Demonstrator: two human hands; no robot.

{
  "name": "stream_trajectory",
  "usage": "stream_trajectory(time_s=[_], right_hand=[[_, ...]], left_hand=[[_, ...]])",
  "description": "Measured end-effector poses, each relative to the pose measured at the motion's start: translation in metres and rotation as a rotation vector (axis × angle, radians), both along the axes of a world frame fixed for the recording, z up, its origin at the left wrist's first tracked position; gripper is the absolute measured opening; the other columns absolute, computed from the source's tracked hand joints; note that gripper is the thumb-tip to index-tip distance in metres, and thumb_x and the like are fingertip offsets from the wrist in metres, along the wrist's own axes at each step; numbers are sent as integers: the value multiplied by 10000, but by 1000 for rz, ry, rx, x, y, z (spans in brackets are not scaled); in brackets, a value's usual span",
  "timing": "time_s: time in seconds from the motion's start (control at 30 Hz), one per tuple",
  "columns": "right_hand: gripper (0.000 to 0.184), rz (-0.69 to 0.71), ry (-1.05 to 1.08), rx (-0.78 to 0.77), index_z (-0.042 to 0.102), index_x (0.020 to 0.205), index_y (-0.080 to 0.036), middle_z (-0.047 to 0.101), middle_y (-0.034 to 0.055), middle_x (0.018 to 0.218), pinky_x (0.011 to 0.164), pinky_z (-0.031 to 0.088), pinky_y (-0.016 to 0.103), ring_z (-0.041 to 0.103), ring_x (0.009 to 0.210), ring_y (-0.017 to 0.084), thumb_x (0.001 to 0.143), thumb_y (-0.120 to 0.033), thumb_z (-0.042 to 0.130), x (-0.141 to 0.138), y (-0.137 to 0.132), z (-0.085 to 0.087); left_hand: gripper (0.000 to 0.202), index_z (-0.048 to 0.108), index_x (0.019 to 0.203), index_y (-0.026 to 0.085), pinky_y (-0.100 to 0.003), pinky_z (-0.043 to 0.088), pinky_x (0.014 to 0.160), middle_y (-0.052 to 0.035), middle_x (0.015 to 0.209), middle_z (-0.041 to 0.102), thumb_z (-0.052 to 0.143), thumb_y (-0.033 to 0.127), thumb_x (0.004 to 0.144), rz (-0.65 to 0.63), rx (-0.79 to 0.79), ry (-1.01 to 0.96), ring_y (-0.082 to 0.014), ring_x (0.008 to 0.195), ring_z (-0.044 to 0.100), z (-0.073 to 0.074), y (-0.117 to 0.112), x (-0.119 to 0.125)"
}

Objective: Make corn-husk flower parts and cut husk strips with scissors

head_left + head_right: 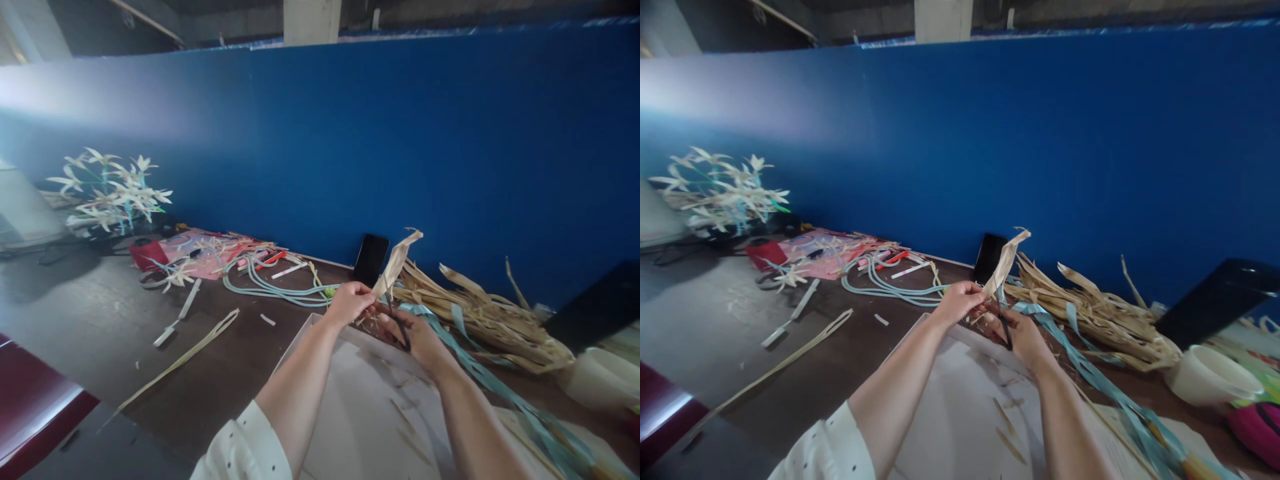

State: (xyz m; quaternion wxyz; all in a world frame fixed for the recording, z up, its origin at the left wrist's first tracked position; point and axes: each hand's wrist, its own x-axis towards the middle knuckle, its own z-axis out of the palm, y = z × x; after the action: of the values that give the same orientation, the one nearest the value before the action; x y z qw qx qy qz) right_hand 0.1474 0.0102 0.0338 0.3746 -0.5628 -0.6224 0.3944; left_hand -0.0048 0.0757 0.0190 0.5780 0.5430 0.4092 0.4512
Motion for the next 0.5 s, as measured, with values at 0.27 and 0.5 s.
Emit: stream_trajectory(time_s=[0.27,0.5], right_hand=[[430,87,-21,12,695,1029,-183,635,25,641,541,415,272,544,564,160,748,-498,614,0,1,-6],[424,52,-80,-8,706,991,-211,629,17,608,516,403,269,519,525,156,732,-533,610,-1,1,-4]], left_hand=[[151,603,762,127,-171,454,481,-23,626,629,652,269,752,0,-18,-77,-67,488,559,1,-1,4],[194,602,738,115,-162,448,466,-42,673,636,680,293,735,3,-69,-151,-80,539,585,0,-3,10]])
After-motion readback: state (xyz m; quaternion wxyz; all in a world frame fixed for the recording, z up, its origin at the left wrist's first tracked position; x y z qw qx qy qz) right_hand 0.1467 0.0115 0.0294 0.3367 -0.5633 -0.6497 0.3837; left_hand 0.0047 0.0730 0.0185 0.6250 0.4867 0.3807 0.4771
